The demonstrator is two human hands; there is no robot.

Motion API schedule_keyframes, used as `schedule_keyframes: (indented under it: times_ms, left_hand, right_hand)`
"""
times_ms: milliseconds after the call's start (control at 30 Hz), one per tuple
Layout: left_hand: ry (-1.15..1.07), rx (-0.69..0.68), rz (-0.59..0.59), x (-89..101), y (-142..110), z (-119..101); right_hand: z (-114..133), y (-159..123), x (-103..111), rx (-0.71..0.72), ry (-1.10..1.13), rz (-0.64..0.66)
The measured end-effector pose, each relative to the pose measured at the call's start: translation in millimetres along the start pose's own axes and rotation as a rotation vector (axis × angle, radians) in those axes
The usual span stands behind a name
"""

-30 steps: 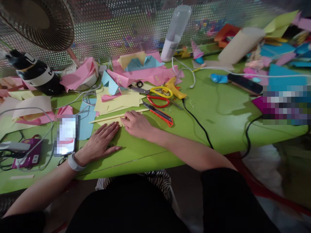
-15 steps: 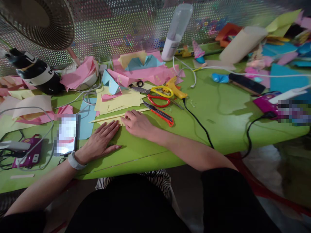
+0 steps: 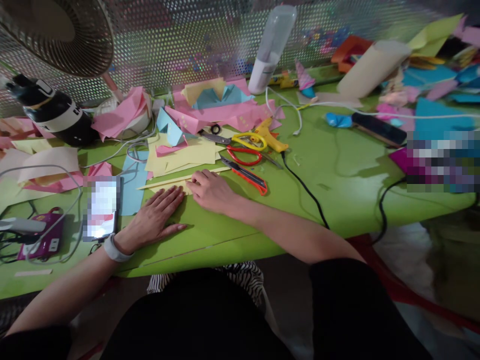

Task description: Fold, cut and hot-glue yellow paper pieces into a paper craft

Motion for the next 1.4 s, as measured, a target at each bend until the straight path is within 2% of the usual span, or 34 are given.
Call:
schedule_keyframes:
  times_ms: [367,533,667,800,1000,1300,1400]
  left_hand:
    - [-0.017,0.006,0.005,-0.9,1.0,-1.7]
    - [-0.058,0.033,0.005,-1.6,-0.3,-1.7]
    - [-0.079,0.038,0.002,-2.2,-1.7,-3.9]
    - [-0.068,0.039,-0.020,-0.6,-4.0,-7.0]
    - [-0.020,0.049,-0.068,4.3,-12.7,-7.5]
    - [-0.007,0.084,-0.030,-2.3,-22.9,-4.6]
    - [-0.021,0.106,-0.031,-2.3,-26.9,-1.8]
  right_hand:
    - [-0.1,-2.2,-1.2,-0.008,0.021,-0.008]
    - [18.6,-15.0,4.4,0.054,-0.048,-0.039]
    - [35.7,-27.3,0.3,0.144,-0.138,-0.060]
    - [41.0,-31.2,-3.1,0.189,-0.197,-0.093]
    - [38.4,-28.0,-6.1,0.192,-0.219,-0.047]
    - [35.0,-29.5,-12.9,0.157,-0.236,0.043]
    - [34.5,-25.0,-5.7,0.124,-0.172,0.085]
Point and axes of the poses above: each hand's wrist, its own y-axis towards the middle knuckle, its own x-axis out of the back of the hand, z = x × y, the point moved 9 cm from there along y, towards the middle knuckle, and after that the axes turned 10 degrees about -x, right-handed, at the moved point
